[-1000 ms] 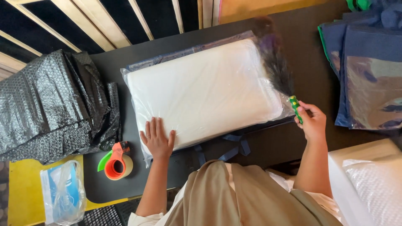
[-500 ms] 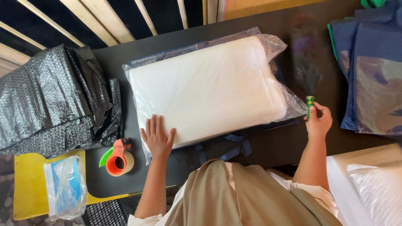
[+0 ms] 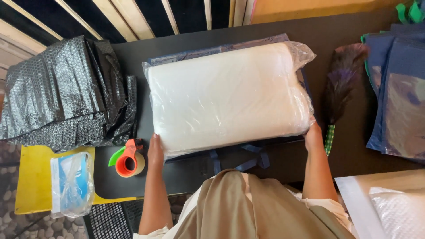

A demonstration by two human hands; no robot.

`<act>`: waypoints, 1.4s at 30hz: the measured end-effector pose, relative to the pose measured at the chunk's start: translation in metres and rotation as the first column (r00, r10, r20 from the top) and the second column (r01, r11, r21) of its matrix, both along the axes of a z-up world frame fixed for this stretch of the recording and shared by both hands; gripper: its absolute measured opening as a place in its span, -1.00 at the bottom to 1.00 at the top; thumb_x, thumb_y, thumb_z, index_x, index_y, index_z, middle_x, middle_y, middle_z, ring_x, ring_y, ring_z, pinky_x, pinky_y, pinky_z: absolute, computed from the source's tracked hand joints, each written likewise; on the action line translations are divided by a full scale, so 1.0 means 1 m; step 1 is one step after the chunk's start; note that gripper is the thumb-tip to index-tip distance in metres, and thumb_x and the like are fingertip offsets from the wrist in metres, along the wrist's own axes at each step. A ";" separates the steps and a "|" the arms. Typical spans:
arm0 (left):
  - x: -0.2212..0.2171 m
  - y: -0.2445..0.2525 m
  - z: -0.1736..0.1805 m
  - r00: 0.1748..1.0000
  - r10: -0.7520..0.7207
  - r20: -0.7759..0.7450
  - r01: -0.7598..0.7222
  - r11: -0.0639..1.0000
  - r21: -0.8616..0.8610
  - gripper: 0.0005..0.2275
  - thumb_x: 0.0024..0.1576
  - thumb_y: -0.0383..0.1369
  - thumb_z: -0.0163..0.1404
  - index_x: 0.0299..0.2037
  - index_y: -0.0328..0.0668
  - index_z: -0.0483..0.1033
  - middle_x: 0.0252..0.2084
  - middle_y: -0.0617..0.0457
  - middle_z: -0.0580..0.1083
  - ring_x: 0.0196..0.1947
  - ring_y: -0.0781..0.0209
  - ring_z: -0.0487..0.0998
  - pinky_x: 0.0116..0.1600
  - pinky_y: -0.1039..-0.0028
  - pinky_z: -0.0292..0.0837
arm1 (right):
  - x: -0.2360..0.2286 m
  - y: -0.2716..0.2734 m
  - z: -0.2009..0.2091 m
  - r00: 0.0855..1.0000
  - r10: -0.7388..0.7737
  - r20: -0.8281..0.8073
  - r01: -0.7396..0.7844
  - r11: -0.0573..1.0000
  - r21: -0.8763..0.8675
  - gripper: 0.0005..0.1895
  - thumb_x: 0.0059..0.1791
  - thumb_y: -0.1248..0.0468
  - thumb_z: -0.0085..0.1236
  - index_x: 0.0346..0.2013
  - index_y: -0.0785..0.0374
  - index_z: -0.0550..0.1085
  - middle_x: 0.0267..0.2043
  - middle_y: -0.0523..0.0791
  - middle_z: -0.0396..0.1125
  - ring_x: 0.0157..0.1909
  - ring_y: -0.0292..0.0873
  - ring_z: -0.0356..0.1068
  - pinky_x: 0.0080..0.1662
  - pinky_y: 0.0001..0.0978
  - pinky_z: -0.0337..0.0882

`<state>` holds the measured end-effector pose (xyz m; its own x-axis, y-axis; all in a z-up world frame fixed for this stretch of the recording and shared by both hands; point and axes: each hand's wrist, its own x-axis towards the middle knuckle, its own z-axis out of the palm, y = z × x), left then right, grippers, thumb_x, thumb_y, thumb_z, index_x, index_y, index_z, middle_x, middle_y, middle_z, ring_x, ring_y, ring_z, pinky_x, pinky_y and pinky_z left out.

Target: The person dusts a blue reusable tote bag with a feather duster, places a bubble-wrapped pillow inside, folds the bag over the pillow, and secures it with a branded label. The person then dusts the exterior of the packed bag.

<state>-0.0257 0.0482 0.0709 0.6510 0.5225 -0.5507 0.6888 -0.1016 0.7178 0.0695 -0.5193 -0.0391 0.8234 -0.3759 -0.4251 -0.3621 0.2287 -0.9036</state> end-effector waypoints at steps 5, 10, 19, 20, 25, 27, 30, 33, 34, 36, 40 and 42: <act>-0.021 0.027 0.056 0.997 0.000 0.080 0.009 0.993 -0.116 -0.49 0.30 0.01 -0.42 0.32 0.01 0.36 0.28 0.05 0.37 0.30 0.15 0.31 0.32 0.32 0.19 | -0.004 -0.064 0.023 0.993 -0.036 0.111 0.039 0.999 -0.023 -0.59 0.10 -0.11 -0.07 0.01 0.06 0.51 0.01 -0.22 0.44 0.05 -0.32 0.40 0.12 -0.43 0.40; -0.052 0.078 0.110 0.743 -0.250 0.621 0.448 0.875 -0.184 0.02 0.00 0.49 -0.44 0.34 -0.34 0.31 0.16 -0.23 0.49 0.14 -0.13 0.54 0.06 0.08 0.55 | -0.033 -0.064 0.150 0.964 -0.019 0.264 0.004 0.998 0.058 0.00 -0.16 -0.54 -0.33 0.37 -0.06 0.32 0.41 -0.23 0.27 0.53 -0.17 0.20 0.49 -0.20 0.21; 0.038 0.034 0.101 0.716 -0.069 0.695 0.189 0.977 -0.098 -0.25 0.12 0.16 -0.19 0.43 -0.17 0.11 0.39 -0.01 0.27 0.36 0.10 0.29 0.27 0.29 0.26 | 0.044 0.015 0.147 0.761 0.315 0.567 -0.290 0.947 -0.137 0.09 -0.12 -0.42 0.15 0.46 0.19 0.13 0.53 -0.15 0.06 0.58 -0.12 0.01 0.51 -0.15 0.10; 0.049 0.037 0.070 0.798 -0.094 0.595 0.150 0.988 -0.045 -0.28 0.22 0.16 -0.18 0.46 -0.18 0.08 0.43 -0.15 0.21 0.40 -0.12 0.23 0.32 0.09 0.21 | 0.049 0.028 0.132 0.807 0.330 0.489 -0.226 0.938 -0.262 -0.09 0.03 -0.12 0.15 0.47 0.34 0.05 0.49 0.07 0.03 0.52 0.07 0.00 0.46 0.03 0.06; 0.069 0.044 -0.074 0.978 -0.077 0.194 0.078 0.997 0.001 -0.12 0.19 0.37 -0.13 0.50 -0.19 0.07 0.33 -0.51 0.28 0.32 -0.47 0.29 0.35 -0.22 0.20 | 0.050 0.046 0.056 0.964 0.262 0.035 -0.212 0.846 -0.489 -0.07 0.02 -0.19 0.33 0.47 0.20 0.14 0.33 0.25 0.20 0.38 0.21 0.19 0.33 0.14 0.19; 0.070 0.039 -0.086 0.989 -0.058 0.136 0.056 0.998 0.016 -0.21 0.20 0.36 -0.10 0.47 0.02 0.16 0.34 -0.32 0.33 0.32 -0.33 0.35 0.32 -0.18 0.26 | 0.049 0.052 0.043 0.981 0.188 -0.043 -0.180 0.817 -0.547 -0.23 0.09 -0.23 0.18 0.40 0.19 0.27 0.25 0.28 0.27 0.34 0.29 0.23 0.30 0.10 0.25; 0.083 0.052 -0.119 0.990 -0.111 0.092 0.100 0.989 0.110 -0.20 0.20 0.38 -0.13 0.48 0.03 0.14 0.33 -0.32 0.34 0.29 -0.34 0.38 0.28 -0.18 0.31 | 0.064 0.042 0.029 0.986 0.143 -0.088 -0.167 0.786 -0.596 -0.32 0.06 -0.27 0.25 0.31 0.01 0.40 0.16 0.08 0.38 0.26 0.11 0.34 0.22 -0.03 0.33; 0.064 0.025 -0.035 0.994 -0.105 0.044 0.101 0.992 0.078 -0.18 0.21 0.34 -0.14 0.50 -0.08 0.08 0.35 -0.44 0.29 0.34 -0.37 0.31 0.37 -0.11 0.23 | 0.064 0.027 0.028 0.971 0.186 -0.149 -0.238 0.709 -0.664 -0.35 0.03 -0.29 0.27 0.24 0.00 0.46 0.08 0.05 0.41 0.20 0.11 0.38 0.17 -0.03 0.36; 0.058 0.024 -0.029 0.994 -0.106 0.039 0.102 0.992 0.077 -0.18 0.21 0.34 -0.14 0.50 -0.08 0.08 0.35 -0.44 0.29 0.34 -0.37 0.31 0.37 -0.11 0.23 | 0.054 0.017 0.028 0.971 0.185 -0.153 -0.240 0.709 -0.663 -0.35 0.03 -0.29 0.27 0.24 0.00 0.46 0.08 0.05 0.41 0.20 0.11 0.38 0.17 -0.03 0.36; 0.041 0.025 -0.019 0.994 -0.111 0.003 0.110 0.989 0.095 -0.14 0.18 0.36 -0.13 0.50 -0.14 0.10 0.33 -0.47 0.30 0.33 -0.37 0.33 0.36 -0.11 0.23 | 0.035 0.001 0.027 0.952 0.217 -0.214 -0.305 0.654 -0.692 -0.38 -0.04 -0.33 0.34 0.15 -0.09 0.52 0.02 -0.07 0.44 0.16 0.03 0.40 0.16 -0.11 0.35; 0.000 0.017 -0.024 0.989 -0.142 -0.034 0.144 0.985 0.090 -0.16 0.16 0.38 -0.12 0.50 -0.01 0.14 0.31 -0.36 0.35 0.32 -0.29 0.34 0.32 -0.09 0.27 | -0.017 -0.017 0.029 0.949 0.269 -0.163 -0.310 0.715 -0.626 -0.42 -0.01 -0.04 0.40 0.14 0.25 0.52 0.07 0.17 0.41 0.17 0.21 0.38 0.14 0.04 0.38; -0.008 0.003 0.001 0.984 -0.179 0.011 0.176 0.974 0.141 -0.23 0.28 0.26 -0.26 0.50 -0.19 0.10 0.34 -0.48 0.28 0.36 -0.40 0.27 0.36 -0.15 0.20 | -0.030 -0.053 0.000 0.992 0.093 0.088 -0.006 0.718 -0.696 -0.57 0.14 0.06 0.28 0.18 0.28 0.51 0.09 0.17 0.37 0.16 0.16 0.37 0.07 0.00 0.45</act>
<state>-0.0339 0.0513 0.0716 0.7520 0.4674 -0.4648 0.6342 -0.3205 0.7036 0.0399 -0.5722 -0.0387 0.8730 -0.4867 0.0310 -0.2452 -0.4931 -0.8347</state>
